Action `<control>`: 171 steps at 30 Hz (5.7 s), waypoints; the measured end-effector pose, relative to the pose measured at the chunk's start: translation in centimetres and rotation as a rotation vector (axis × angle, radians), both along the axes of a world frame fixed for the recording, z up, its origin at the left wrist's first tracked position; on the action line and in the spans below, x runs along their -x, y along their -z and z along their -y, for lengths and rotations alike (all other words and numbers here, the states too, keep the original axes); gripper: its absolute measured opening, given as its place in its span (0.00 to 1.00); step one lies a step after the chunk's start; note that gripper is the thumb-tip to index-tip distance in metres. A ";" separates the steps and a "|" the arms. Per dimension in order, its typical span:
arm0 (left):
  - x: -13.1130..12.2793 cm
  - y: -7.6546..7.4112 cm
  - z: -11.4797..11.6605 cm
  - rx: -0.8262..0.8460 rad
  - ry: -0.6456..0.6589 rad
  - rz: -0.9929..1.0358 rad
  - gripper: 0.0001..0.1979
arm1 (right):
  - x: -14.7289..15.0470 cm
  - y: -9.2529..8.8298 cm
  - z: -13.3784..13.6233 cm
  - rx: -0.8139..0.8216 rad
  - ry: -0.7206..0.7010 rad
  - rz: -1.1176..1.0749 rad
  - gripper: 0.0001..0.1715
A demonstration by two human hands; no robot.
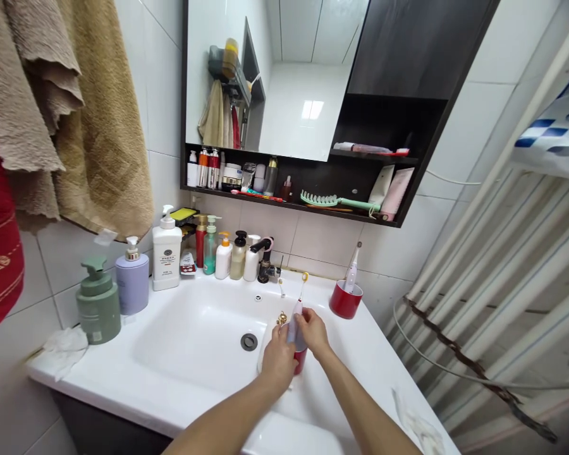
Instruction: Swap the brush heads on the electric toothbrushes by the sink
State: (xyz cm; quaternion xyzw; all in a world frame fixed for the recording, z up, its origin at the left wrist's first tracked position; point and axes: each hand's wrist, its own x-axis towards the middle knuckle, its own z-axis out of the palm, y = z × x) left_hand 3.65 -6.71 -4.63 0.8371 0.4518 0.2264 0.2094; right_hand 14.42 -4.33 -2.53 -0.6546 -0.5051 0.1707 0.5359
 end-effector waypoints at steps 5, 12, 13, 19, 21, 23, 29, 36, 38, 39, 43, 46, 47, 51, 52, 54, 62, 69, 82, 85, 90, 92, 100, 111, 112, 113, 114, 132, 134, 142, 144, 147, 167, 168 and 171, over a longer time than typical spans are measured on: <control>1.6 -1.5 -0.1 0.005 -0.047 0.311 0.16 | 0.0 -4.0 0.8 -0.136 0.025 -0.046 0.13; 3.8 -7.1 0.2 0.538 0.133 0.763 0.21 | 2.9 -8.8 4.6 -0.093 -0.368 -0.407 0.14; 4.0 -7.2 0.7 0.651 0.181 0.808 0.23 | 3.5 -8.7 5.0 -0.075 -0.400 -0.465 0.14; 5.3 -4.9 3.8 0.915 0.242 1.037 0.24 | 5.9 -7.4 5.8 -0.074 -0.359 -0.718 0.14; 5.7 -4.2 4.4 0.877 0.218 1.032 0.22 | 6.3 -7.1 5.7 -0.062 -0.311 -0.743 0.13; 6.0 -3.9 4.7 0.850 0.182 1.017 0.22 | 6.7 -6.8 5.6 -0.061 -0.258 -0.749 0.12; 6.2 -4.2 5.2 0.950 0.196 0.978 0.22 | 7.9 -6.3 5.6 -0.091 -0.237 -0.877 0.10; 6.0 -3.9 5.4 0.856 0.116 0.930 0.23 | 8.0 -5.9 5.4 -0.140 -0.180 -0.864 0.10; 6.1 -4.0 5.5 0.871 0.105 0.933 0.24 | 7.8 -5.8 5.4 -0.135 -0.186 -0.869 0.11; 6.1 -4.0 5.5 0.884 0.100 0.934 0.24 | 7.7 -5.7 5.3 -0.134 -0.189 -0.877 0.11; 6.2 -4.3 5.1 1.090 0.162 0.914 0.27 | 7.2 -5.3 5.2 -0.076 -0.222 -0.948 0.11; 6.1 -4.2 4.4 0.986 0.137 0.872 0.25 | 6.7 -5.2 4.8 -0.083 -0.207 -0.959 0.10; 6.1 -4.1 4.2 0.945 0.126 0.859 0.24 | 6.5 -5.2 4.5 -0.092 -0.194 -0.959 0.09; 5.7 -3.0 3.3 1.029 0.168 0.806 0.23 | 4.3 -5.4 2.5 -0.116 -0.067 -0.833 0.06; 5.6 -2.6 3.0 1.055 0.156 0.808 0.23 | 3.6 -5.4 1.8 -0.087 -0.029 -0.749 0.06; 5.2 -2.1 2.1 1.084 0.088 0.860 0.23 | 2.0 -5.2 0.2 0.009 0.015 -0.585 0.04; 4.2 -2.2 -2.3 1.131 -0.083 1.053 0.20 | -1.6 -2.0 -8.3 0.268 0.189 -0.255 0.05; 3.8 -1.5 -2.6 1.179 -0.131 1.083 0.21 | -2.9 0.0 -14.0 0.468 0.231 0.051 0.03; 4.1 -1.5 -2.4 1.095 -0.028 1.027 0.26 | 1.8 -1.3 -11.1 0.462 0.089 0.176 0.07; 4.6 -2.0 -1.4 1.063 0.022 0.989 0.26 | 1.8 -3.0 -6.4 0.453 0.007 0.057 0.06; 5.8 -3.1 2.2 1.100 0.094 0.952 0.27 | 1.9 -6.4 1.8 0.192 -0.182 -0.612 0.08; 6.2 -3.4 3.6 1.103 0.135 0.918 0.27 | 2.4 -7.2 3.8 0.134 -0.213 -0.781 0.09; 6.7 -3.8 6.4 1.030 0.167 0.907 0.27 | 4.5 -8.1 6.8 0.098 -0.275 -0.817 0.12; 6.7 -3.8 7.6 1.034 0.147 0.941 0.27 | 5.1 -8.1 8.0 0.093 -0.278 -0.726 0.14; 6.7 -3.9 7.7 1.042 0.141 0.947 0.27 | 5.1 -8.1 8.1 0.101 -0.274 -0.715 0.14; 6.7 -4.0 7.7 1.050 0.137 0.954 0.27 | 5.2 -8.1 8.1 0.111 -0.274 -0.704 0.14; 6.7 -3.9 7.8 1.058 0.132 0.960 0.27 | 5.2 -8.2 8.1 0.122 -0.277 -0.693 0.14; 6.3 -3.6 7.9 1.008 0.116 1.022 0.26 | 6.5 -7.9 7.9 0.153 -0.330 -0.627 0.15; 6.3 -3.6 7.8 1.001 0.118 1.017 0.26 | 6.5 -7.8 7.9 0.136 -0.316 -0.602 0.15; 5.9 -3.6 6.8 0.780 0.067 0.931 0.21 | 6.6 -7.0 7.0 0.052 -0.229 -0.559 0.15; 5.8 -3.8 6.5 0.803 0.089 0.953 0.21 | 6.7 -7.0 6.7 0.017 -0.220 -0.576 0.15; 5.5 -4.3 6.0 0.879 0.140 0.998 0.22 | 6.8 -7.2 6.4 0.064 -0.251 -0.662 0.16; 1.2 0.3 -2.2 0.183 0.020 0.294 0.12 | 0.2 -3.4 -0.8 -0.055 0.025 0.022 0.17; 1.0 0.5 -2.3 0.149 0.037 0.261 0.09 | 0.1 -2.6 -0.9 -0.029 0.028 0.046 0.17; 0.5 0.4 -3.0 0.079 0.044 0.257 0.05 | -0.3 -0.9 -1.1 0.035 0.028 0.098 0.17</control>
